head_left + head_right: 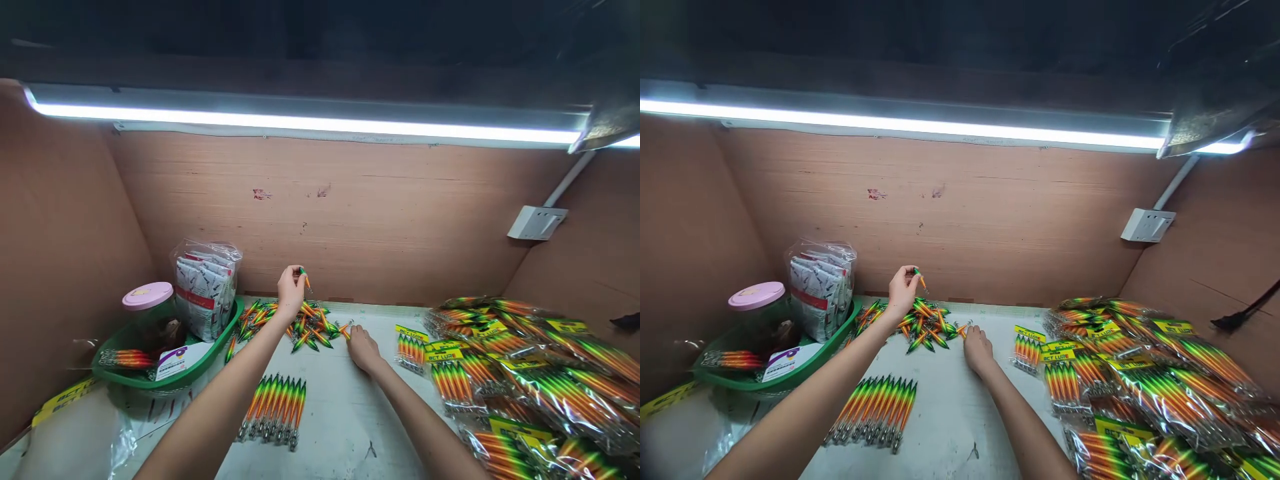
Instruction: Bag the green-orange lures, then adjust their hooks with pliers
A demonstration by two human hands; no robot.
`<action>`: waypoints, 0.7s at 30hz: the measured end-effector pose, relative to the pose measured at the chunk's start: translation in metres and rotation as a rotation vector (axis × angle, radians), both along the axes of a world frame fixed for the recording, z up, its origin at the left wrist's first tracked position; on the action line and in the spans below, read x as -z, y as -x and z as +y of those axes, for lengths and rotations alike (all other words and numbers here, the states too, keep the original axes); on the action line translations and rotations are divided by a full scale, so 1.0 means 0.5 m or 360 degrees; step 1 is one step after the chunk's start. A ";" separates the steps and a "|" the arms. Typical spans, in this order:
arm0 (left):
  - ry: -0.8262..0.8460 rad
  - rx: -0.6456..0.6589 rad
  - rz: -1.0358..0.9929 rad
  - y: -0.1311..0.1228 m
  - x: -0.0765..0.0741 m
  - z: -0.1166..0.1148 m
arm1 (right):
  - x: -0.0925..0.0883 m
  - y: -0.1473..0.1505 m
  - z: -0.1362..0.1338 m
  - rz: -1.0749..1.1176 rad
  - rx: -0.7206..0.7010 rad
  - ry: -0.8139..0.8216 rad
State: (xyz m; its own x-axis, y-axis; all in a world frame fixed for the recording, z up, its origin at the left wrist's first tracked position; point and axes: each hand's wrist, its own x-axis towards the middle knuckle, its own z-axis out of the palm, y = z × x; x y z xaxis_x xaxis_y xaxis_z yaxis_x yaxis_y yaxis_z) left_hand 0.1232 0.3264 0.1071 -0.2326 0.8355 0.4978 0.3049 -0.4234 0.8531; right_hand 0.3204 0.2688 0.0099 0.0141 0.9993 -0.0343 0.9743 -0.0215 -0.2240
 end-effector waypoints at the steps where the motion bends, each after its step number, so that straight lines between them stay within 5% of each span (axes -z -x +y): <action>1: 0.0026 0.0022 -0.0152 0.002 -0.003 -0.013 | 0.002 -0.001 -0.002 0.0046 0.0047 -0.0025; 6: 0.0331 0.0370 -0.0733 -0.002 0.013 -0.141 | -0.021 -0.061 -0.004 0.0395 0.0201 -0.0155; 12: 0.0861 0.0659 -0.1074 0.003 0.062 -0.314 | -0.037 -0.163 -0.042 0.0913 0.0198 -0.0202; 21: 0.1257 0.0706 -0.1206 0.014 0.093 -0.410 | -0.012 -0.196 -0.145 0.1298 0.0079 0.0166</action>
State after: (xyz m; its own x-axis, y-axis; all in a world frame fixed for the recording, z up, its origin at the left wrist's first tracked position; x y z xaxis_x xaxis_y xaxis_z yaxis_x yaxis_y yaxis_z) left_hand 0.1161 0.1216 0.0607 0.1419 0.9321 -0.3332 -0.4329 0.3612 0.8259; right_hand 0.4186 0.1961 0.0159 -0.0111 0.9893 -0.1457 0.5037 -0.1203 -0.8554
